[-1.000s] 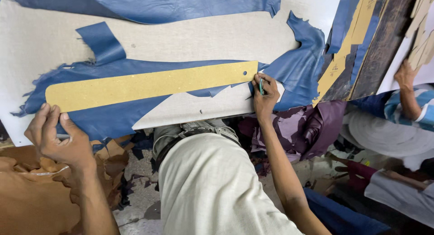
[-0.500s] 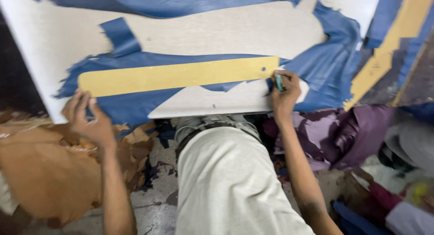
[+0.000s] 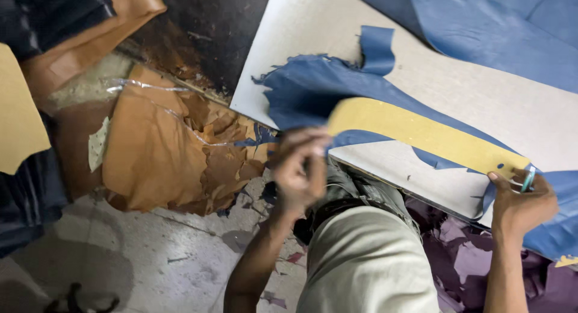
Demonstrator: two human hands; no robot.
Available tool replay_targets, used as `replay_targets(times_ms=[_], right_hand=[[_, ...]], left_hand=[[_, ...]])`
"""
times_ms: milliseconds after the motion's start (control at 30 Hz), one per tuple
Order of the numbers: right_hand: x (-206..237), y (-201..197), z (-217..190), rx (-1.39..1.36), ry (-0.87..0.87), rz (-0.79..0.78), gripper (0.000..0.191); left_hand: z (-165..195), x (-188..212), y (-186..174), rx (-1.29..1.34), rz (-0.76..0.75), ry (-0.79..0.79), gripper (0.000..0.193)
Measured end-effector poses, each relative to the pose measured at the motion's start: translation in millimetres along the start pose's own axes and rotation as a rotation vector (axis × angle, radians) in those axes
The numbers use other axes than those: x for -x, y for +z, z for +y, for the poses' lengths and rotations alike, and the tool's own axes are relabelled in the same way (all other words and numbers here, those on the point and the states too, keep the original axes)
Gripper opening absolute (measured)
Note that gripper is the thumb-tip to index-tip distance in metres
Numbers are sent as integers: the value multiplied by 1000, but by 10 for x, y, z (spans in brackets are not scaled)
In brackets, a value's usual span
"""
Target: The person lays a large blue leather hide on a table, smooths it, and uses a green marker to trace around several cardboard pattern pieces. They reposition the patterns and continue tracing outlines on the leather.
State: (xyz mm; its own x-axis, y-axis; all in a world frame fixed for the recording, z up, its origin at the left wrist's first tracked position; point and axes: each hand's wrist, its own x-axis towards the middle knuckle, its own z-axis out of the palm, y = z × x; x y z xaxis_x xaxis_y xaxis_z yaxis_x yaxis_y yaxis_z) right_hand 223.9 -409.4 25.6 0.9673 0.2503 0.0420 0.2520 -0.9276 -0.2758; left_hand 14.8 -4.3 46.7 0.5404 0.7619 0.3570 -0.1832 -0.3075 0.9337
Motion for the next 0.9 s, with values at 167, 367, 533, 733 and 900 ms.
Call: replay_targets(times_ms=[167,367,533,733,900], right_hand=[[-48,-8,-40,84,-42,-36,35],[-72,-20,-22,68,-12,-37,39],[-47,38,138,168,-114,-16,36],[0,103,240,-157,-80,-9,39],[29,73,78,2,-128,23,39]], left_hand=[[327,152,163,-89,-198,-5,26],[-506,-302,-144,-383,93,-165,28],[-802,-230,-366,-515,-143,-179,28],[-624,-228,-233,-660,-216,-172,36],[-382,-196,117,-785,-271,-352,65]])
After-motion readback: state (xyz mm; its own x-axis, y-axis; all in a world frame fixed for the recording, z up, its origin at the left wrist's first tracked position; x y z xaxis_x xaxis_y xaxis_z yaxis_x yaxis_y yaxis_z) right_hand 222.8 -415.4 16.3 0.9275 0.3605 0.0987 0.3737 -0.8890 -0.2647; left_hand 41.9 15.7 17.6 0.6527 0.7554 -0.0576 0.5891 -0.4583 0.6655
